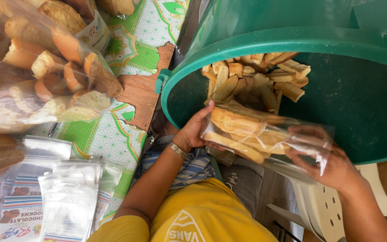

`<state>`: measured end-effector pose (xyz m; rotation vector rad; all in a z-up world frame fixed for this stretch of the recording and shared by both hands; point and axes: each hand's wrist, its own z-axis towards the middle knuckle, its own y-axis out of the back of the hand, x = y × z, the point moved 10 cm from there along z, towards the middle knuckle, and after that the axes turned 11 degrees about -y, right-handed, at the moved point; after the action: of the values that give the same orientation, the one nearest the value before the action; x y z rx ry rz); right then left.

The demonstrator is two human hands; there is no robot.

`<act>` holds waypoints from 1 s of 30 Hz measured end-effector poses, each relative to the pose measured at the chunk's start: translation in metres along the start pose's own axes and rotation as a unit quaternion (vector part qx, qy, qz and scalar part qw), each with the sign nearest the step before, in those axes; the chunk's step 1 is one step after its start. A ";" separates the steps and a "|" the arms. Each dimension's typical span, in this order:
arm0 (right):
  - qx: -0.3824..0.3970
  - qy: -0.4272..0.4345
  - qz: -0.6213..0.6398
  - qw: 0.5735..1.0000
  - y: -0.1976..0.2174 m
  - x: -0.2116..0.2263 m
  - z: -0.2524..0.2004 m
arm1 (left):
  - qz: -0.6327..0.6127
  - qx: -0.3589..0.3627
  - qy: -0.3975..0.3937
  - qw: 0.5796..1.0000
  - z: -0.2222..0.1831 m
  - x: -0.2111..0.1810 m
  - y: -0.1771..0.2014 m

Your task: The person repeatedly picks biscotti pieces from a green bucket and places them into clear plastic bags. The filled bags are then set aside on the table. The process is repeated continuously throughout the clip.

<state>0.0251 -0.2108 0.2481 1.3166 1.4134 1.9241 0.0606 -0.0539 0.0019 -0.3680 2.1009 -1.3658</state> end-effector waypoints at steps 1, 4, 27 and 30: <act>-0.004 0.033 0.001 0.999 -0.003 0.008 0.001 | 0.014 0.005 -0.001 1.000 0.003 0.004 0.003; 0.017 0.062 0.065 0.996 -0.036 0.005 -0.006 | 0.025 0.033 -0.016 0.999 0.017 0.021 0.003; 0.082 -0.287 -0.041 0.953 0.026 0.002 0.050 | -0.151 0.078 -0.045 0.984 0.004 0.009 -0.026; 0.180 -0.233 -0.045 0.955 0.013 0.015 0.061 | -0.060 0.047 -0.032 0.997 0.008 0.018 -0.014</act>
<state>0.0736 -0.1737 0.2683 1.6954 1.5761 1.2152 0.0504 -0.0755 0.0061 -0.4992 1.9826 -1.4965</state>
